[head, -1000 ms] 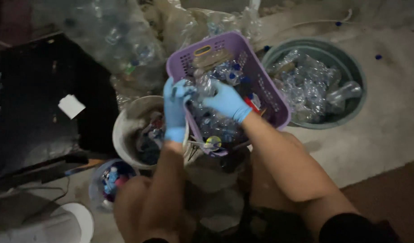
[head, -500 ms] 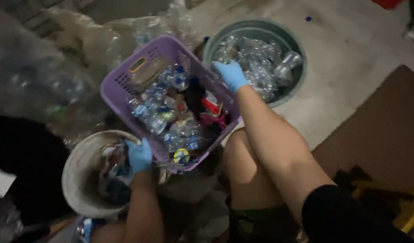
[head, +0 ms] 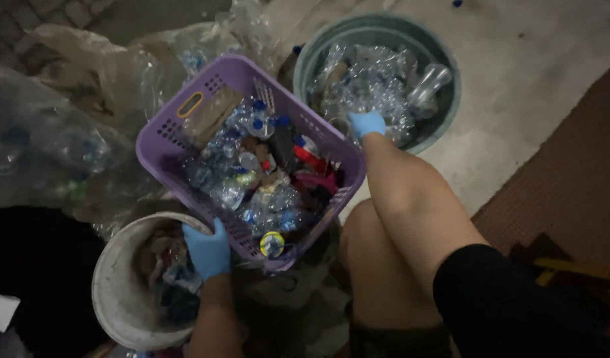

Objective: The person sits on the floor and removes labels from plastic bottles using scissors. They pick up bottles from a purple basket, cut the labels, peel them off by hand, and place the cleaned bottles into a white bucket.

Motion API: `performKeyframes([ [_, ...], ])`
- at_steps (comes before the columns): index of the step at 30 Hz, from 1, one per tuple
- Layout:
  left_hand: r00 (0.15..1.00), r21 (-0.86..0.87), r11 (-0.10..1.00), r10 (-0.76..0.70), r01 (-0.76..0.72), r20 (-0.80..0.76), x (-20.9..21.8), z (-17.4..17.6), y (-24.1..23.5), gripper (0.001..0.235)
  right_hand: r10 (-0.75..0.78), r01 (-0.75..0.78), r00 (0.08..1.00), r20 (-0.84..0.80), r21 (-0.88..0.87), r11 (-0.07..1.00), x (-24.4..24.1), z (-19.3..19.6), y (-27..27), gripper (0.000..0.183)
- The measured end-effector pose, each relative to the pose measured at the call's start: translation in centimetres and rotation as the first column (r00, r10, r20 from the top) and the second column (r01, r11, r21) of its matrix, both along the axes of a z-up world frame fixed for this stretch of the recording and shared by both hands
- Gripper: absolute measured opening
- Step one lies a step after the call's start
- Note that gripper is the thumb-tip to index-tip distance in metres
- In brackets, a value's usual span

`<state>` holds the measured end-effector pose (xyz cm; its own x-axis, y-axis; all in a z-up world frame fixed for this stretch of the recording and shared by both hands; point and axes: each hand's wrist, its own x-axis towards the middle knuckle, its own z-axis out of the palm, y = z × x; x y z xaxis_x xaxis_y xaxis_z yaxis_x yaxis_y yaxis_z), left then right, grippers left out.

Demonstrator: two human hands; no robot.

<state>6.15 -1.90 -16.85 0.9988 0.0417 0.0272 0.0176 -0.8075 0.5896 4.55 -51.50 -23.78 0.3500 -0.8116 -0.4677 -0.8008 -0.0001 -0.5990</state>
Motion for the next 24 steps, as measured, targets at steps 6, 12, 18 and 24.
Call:
performKeyframes([
  [6,0.982,0.087,0.995,-0.069,0.055,0.175,0.1,-2.7,1.2,0.069,-0.062,0.065,0.998,0.024,-0.14,0.988,2.3,3.8,1.7,0.067],
  [12,0.97,0.178,0.983,-0.078,0.037,0.229,-0.4,-3.5,1.8,0.068,-0.077,0.075,0.997,0.008,-0.347,0.935,3.9,2.4,1.5,0.066],
  [18,0.929,0.184,0.981,-0.127,0.065,0.348,0.2,-4.8,1.8,0.062,0.156,-0.166,0.986,-0.06,-0.442,0.882,5.0,2.6,0.9,0.077],
  [24,0.948,0.203,0.979,-0.056,-0.009,0.313,0.3,-6.7,2.0,0.074,0.524,-0.173,0.815,0.248,-0.759,0.628,8.1,4.4,2.2,0.07],
])
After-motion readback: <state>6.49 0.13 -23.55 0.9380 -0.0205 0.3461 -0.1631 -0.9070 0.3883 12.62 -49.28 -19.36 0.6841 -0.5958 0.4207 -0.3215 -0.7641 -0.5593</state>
